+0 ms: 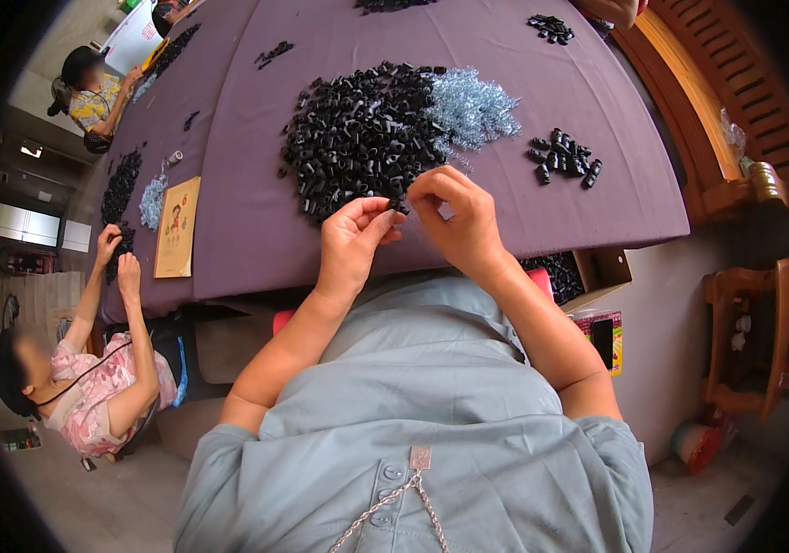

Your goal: The person assembles cord locks by hand, picking up plastic pieces and springs from the table and fitting them together.

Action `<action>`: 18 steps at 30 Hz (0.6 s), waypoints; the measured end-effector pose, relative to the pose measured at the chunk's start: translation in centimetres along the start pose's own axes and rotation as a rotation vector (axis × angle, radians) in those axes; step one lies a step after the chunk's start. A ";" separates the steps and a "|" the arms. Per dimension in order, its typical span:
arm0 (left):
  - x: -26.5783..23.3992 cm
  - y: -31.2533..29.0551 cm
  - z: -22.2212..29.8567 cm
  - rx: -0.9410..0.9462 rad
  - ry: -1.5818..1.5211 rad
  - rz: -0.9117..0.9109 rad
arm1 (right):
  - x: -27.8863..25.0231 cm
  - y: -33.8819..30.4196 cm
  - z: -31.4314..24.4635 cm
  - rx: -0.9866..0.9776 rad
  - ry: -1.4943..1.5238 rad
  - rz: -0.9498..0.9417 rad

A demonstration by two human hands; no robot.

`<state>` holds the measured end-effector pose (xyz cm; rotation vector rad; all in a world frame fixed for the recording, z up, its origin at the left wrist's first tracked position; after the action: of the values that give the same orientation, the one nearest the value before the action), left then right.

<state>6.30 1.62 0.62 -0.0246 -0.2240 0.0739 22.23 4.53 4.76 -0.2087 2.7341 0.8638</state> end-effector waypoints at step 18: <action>-0.8 -1.3 0.1 -0.015 0.200 -0.077 | 1.8 -1.7 -1.9 -0.225 -0.354 -0.262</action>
<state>5.57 0.29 0.60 -0.0384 -0.0254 -0.0073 20.50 1.99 4.78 -0.4055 2.2239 1.0205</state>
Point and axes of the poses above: each hand's wrist, its own y-axis towards the middle knuckle, its own x-axis out of the palm, z = x × y, the point moved 4 cm from there along y, towards the middle knuckle, and after that the axes turned 2 degrees about x, right-handed, at the moved point
